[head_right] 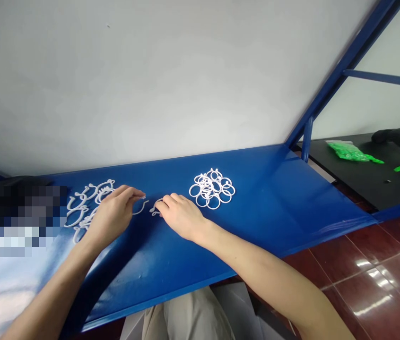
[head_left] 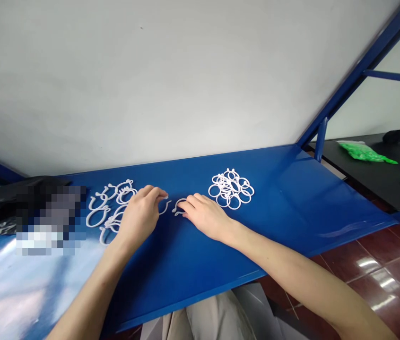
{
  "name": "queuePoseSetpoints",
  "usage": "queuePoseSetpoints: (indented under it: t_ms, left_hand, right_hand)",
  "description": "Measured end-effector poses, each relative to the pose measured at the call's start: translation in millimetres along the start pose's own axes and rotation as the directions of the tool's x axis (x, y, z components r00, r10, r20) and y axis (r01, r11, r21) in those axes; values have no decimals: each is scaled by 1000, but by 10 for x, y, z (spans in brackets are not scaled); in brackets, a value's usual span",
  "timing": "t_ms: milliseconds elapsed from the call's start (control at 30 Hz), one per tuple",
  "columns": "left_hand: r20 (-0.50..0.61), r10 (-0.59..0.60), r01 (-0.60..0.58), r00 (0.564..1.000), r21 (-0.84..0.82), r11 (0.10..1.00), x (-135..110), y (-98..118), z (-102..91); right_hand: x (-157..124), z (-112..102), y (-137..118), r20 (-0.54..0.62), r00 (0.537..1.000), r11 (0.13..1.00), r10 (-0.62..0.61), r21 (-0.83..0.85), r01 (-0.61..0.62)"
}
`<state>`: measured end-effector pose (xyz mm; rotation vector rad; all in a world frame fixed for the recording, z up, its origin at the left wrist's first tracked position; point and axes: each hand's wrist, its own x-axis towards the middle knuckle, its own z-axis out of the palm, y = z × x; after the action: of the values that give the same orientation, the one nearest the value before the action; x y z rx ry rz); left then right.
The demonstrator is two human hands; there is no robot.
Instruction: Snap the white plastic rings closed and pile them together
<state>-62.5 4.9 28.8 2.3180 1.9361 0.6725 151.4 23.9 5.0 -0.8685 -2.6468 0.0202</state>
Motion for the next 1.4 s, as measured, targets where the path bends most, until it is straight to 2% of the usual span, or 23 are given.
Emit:
queuePoseSetpoints:
  t_ms: [100, 167, 200, 267, 300, 367, 433, 533, 700, 767, 900, 967, 1067, 1133, 1233, 1300, 1367, 1400]
  left_hand:
    - [-66, -82, 92, 994, 161, 983, -14, -36, -73]
    - [-115, -107, 128, 988, 189, 974, -18, -15, -111]
    - [-125, -101, 118, 987, 137, 984, -16, 15, -126]
    - [-102, -81, 72, 991, -90, 993, -12, 107, -142]
    - [-50, -86, 72, 995, -232, 970, -12, 161, -140]
    - [30, -157, 154, 987, -438, 886, -21, 264, -110]
    - [71, -205, 210, 976, -563, 800, -41, 343, -55]
    - [75, -200, 197, 977, -683, 703, -79, 416, 32]
    - [16, -263, 196, 965, -713, 673, -140, 503, 125]
    - [2, -270, 179, 963, -753, 633, -165, 534, 170]
    - [31, -236, 155, 971, -835, 528, -191, 565, 260]
    - [47, -215, 152, 976, -850, 504, -175, 559, 269]
    - [60, -183, 150, 981, -835, 529, -119, 528, 222]
    - [75, -179, 163, 981, -818, 551, -84, 498, 179]
    - [142, -153, 205, 978, -792, 575, -65, 459, 142]
    - [197, -89, 210, 976, -763, 611, -64, 439, 132]
    - [194, -29, 162, 981, -720, 675, -53, 410, 113]
    - [154, -22, 122, 988, -680, 723, -41, 384, 95]
  right_hand:
    - [-3, -25, -6, -18, 999, 998, 49, 28, -49]
    - [-7, -58, -4, -79, 989, 979, 127, 169, -112]
    - [-9, -79, -3, -122, 976, 949, 180, 281, -140]
    - [-14, -126, -2, -187, 938, 838, 292, 523, -157]
    - [-17, -150, -4, -202, 920, 770, 336, 621, -146]
    - [-24, -189, -13, -199, 903, 663, 380, 740, -116]
    - [-34, -212, -26, -169, 909, 617, 380, 779, -114]
    - [-49, -215, -36, -150, 917, 643, 371, 753, -137]
    - [-82, -213, -43, -203, 922, 717, 329, 689, -104]
    - [-108, -218, -61, -229, 925, 745, 303, 662, -80]
    - [-167, -222, -99, -268, 928, 783, 258, 621, -39]
    - [-181, -228, -101, -250, 926, 774, 282, 629, -66]
    - [-167, -262, -79, -141, 926, 712, 351, 682, -166]
    - [-147, -299, -60, -81, 937, 684, 340, 705, -187]
    - [-119, -346, -30, -85, 961, 709, 264, 693, -134]
    - [-107, -362, 5, -101, 967, 717, 233, 690, -101]
    - [-98, -378, 78, -108, 965, 726, 237, 680, -102]
    - [-95, -390, 133, -127, 957, 747, 260, 654, -116]
